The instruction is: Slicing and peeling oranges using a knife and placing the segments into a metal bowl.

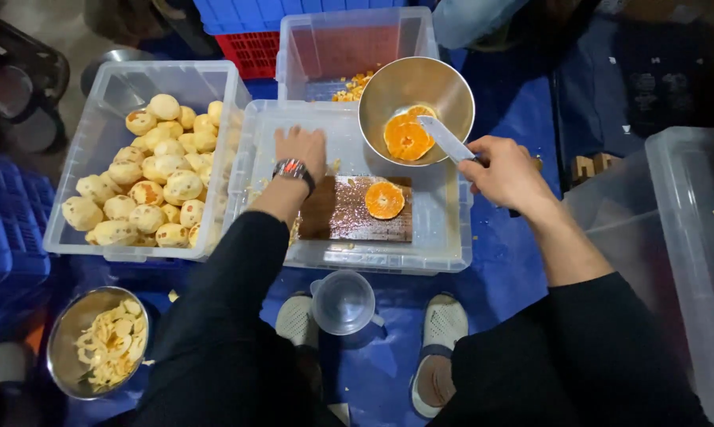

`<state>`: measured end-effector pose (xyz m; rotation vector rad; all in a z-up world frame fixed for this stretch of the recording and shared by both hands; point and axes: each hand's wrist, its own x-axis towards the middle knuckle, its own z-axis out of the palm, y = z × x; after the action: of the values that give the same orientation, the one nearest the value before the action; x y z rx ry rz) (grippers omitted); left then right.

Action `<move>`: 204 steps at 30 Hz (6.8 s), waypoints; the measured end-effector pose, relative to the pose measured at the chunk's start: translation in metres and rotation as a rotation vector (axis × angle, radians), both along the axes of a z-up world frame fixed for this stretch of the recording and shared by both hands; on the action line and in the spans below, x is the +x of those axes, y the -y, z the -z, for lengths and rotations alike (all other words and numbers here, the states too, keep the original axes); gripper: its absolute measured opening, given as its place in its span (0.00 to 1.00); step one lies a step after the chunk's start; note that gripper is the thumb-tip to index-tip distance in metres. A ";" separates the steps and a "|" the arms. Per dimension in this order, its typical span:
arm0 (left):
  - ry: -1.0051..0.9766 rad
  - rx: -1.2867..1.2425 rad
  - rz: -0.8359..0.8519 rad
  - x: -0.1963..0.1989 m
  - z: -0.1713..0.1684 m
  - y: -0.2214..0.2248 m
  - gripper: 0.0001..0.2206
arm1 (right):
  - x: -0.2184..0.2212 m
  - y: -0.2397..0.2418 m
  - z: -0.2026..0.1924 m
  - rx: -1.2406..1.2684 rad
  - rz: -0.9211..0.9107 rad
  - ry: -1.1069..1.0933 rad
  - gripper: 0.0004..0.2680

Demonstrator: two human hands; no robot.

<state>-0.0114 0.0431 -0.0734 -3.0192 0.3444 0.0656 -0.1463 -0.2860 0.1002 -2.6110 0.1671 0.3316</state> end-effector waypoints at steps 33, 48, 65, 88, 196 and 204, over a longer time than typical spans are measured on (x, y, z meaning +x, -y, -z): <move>0.085 -0.740 0.028 0.008 -0.065 0.036 0.16 | 0.008 0.009 0.001 0.096 0.030 0.052 0.15; 0.311 -1.025 -0.852 -0.052 -0.026 -0.305 0.07 | 0.051 -0.067 0.047 0.054 -0.146 0.085 0.08; -0.254 -0.580 -1.086 -0.025 0.015 -0.270 0.44 | 0.046 -0.097 0.090 -0.067 -0.296 0.047 0.15; -0.059 -1.335 -0.884 -0.104 -0.147 -0.134 0.39 | -0.045 -0.213 0.157 0.018 -0.236 0.183 0.12; -0.134 -1.760 -0.675 -0.161 0.024 0.007 0.18 | -0.118 -0.156 0.118 0.308 0.037 -0.268 0.26; -0.253 -1.800 -0.755 -0.157 0.032 0.007 0.12 | -0.094 -0.156 0.135 0.372 0.143 -0.267 0.23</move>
<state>-0.1685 0.0357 -0.1056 -4.5098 -1.6831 0.3484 -0.2402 -0.1302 -0.0348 -2.1682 0.3464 0.5987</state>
